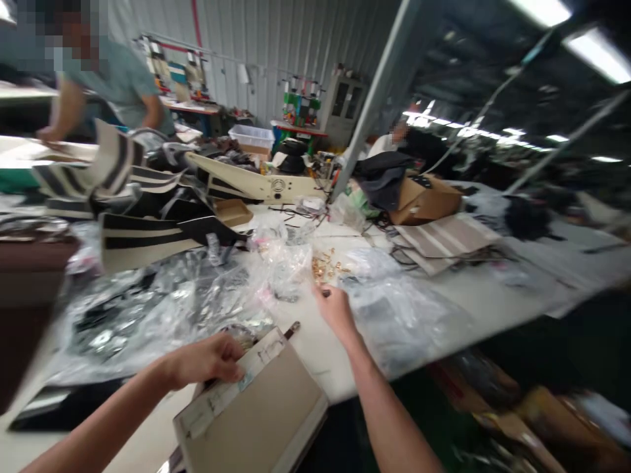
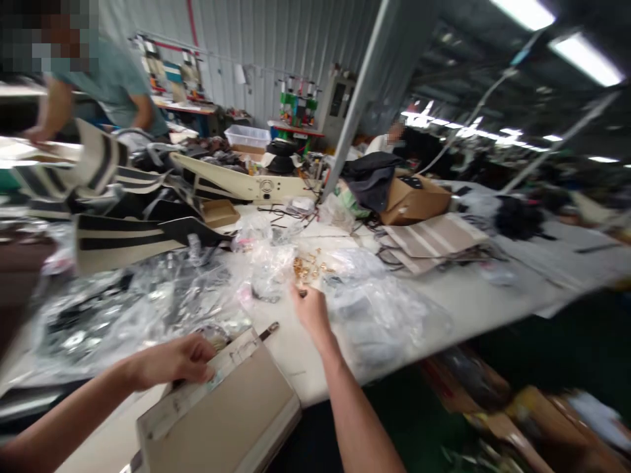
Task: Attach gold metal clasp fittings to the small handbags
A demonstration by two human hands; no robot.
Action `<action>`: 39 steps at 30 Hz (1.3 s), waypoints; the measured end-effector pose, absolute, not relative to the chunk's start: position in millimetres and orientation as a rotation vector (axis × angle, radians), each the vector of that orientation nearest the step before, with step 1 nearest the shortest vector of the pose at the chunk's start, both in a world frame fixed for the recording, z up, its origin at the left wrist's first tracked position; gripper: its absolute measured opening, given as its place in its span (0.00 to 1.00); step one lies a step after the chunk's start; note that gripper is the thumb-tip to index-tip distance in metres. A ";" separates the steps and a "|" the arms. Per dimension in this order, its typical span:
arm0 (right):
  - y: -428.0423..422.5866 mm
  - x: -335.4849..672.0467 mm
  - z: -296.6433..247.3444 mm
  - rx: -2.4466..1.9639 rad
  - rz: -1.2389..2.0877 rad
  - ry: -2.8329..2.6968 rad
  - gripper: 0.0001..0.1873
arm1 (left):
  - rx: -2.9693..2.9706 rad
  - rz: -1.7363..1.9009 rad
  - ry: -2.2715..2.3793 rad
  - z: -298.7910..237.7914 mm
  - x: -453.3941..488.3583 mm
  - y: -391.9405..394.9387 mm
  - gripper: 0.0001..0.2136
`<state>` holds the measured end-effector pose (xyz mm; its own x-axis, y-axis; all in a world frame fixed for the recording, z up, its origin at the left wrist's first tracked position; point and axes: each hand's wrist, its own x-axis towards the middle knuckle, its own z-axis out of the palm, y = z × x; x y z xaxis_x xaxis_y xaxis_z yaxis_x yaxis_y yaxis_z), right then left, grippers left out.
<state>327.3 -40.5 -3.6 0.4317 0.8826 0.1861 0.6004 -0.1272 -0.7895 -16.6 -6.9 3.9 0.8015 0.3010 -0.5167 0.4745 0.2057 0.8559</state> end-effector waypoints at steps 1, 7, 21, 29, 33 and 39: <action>-40.4 327.8 -12.7 -1.918 0.358 -1.342 0.23 | 1.367 -0.125 0.678 0.6 -16.9 -5.8 0.22; -51.3 354.8 -23.8 -2.021 -0.061 -1.470 0.22 | 1.343 -0.189 0.636 -5.9 -14.9 -2.5 0.28; -108.4 450.8 -42.6 -2.013 -0.249 -1.373 0.05 | 1.320 -0.166 0.615 1.2 -15.0 -6.1 0.27; -95.3 478.4 -43.2 -2.002 -0.243 -1.040 0.12 | 1.355 -0.165 0.628 1.1 -14.9 -6.7 0.28; -80.5 477.9 -40.6 -2.048 -0.225 -1.100 0.17 | 1.385 -0.138 0.658 -3.0 -16.8 -6.6 0.28; -80.6 486.7 -30.7 -2.188 -0.107 -1.279 0.20 | 1.401 -0.119 0.668 -2.9 -18.5 -6.9 0.27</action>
<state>486.7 -80.6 -30.7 0.5334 0.7685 0.3534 0.8167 -0.3592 -0.4516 -18.5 -6.9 -2.9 0.8125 0.3045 -0.4971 0.4574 0.1957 0.8675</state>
